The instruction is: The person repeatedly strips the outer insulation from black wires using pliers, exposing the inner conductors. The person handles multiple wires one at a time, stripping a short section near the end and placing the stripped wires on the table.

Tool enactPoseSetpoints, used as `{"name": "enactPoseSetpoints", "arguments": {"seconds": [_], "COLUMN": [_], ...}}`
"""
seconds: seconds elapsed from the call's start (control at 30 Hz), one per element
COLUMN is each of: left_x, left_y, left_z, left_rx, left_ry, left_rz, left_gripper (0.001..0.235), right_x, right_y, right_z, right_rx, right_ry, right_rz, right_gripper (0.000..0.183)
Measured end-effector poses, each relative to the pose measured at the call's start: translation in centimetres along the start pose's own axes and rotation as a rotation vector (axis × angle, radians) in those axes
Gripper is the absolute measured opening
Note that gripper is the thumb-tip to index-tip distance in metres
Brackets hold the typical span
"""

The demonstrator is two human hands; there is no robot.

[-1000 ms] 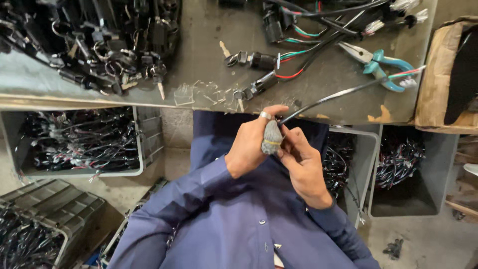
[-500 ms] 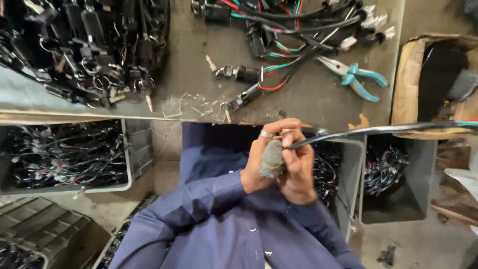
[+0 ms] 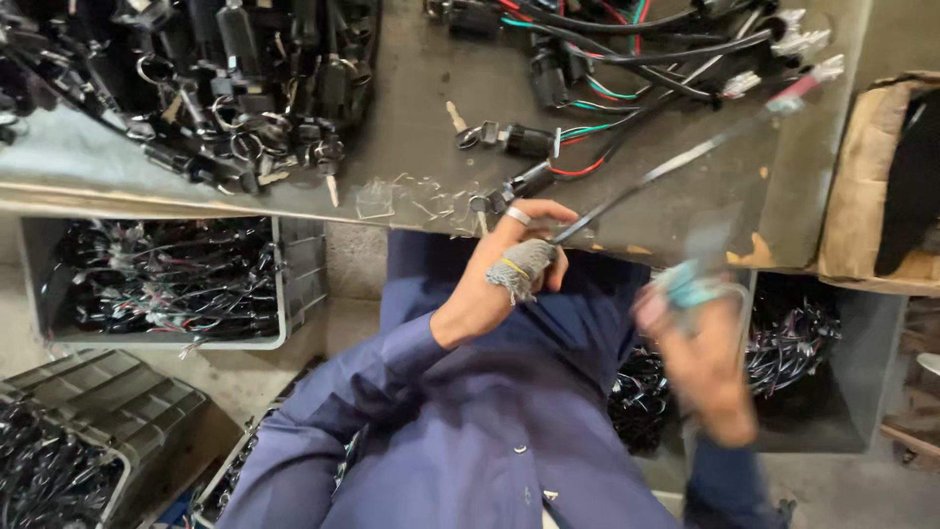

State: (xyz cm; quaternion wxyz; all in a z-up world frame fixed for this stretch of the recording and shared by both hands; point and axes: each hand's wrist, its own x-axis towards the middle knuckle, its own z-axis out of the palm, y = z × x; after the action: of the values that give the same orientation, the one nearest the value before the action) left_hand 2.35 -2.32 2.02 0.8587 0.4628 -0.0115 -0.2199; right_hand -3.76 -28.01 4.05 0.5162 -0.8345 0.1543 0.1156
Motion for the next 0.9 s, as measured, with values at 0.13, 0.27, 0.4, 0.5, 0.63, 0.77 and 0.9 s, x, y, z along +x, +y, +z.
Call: {"name": "enactPoseSetpoints", "arguments": {"seconds": [0.13, 0.27, 0.4, 0.5, 0.63, 0.77, 0.9], "left_x": [-0.7, -2.1, -3.4, -3.0, -3.4, -3.9, -3.8], "left_y": [0.9, 1.7, 1.8, 2.2, 2.5, 2.9, 2.6], "left_z": [0.7, 1.7, 2.4, 2.2, 1.8, 1.8, 1.2], "left_rx": [0.127, 0.309, 0.068, 0.201, 0.360, 0.406, 0.321], "left_ry": [-0.062, -0.121, -0.009, 0.032, -0.071, -0.095, -0.049], "left_rz": [-0.062, 0.063, -0.106, -0.058, 0.039, 0.029, -0.066], "left_gripper": [0.046, 0.054, 0.045, 0.050, 0.056, 0.056, 0.043], "right_x": [-2.7, -0.5, 0.7, 0.6, 1.4, 3.5, 3.8], "right_y": [0.5, 0.4, -0.8, -1.8, -1.6, -1.7, -3.9], "right_z": [5.3, 5.2, 3.5, 3.6, 3.6, 2.4, 1.7], "right_rx": [0.320, -0.142, -0.293, -0.134, -0.214, -0.312, -0.503], "right_ry": [-0.358, -0.196, -0.222, -0.283, -0.264, -0.270, -0.251], "right_rz": [-0.019, -0.522, -0.755, -0.604, -0.772, -0.834, -0.828], "right_gripper": [0.053, 0.058, 0.063, 0.068, 0.058, 0.045, 0.052]}}
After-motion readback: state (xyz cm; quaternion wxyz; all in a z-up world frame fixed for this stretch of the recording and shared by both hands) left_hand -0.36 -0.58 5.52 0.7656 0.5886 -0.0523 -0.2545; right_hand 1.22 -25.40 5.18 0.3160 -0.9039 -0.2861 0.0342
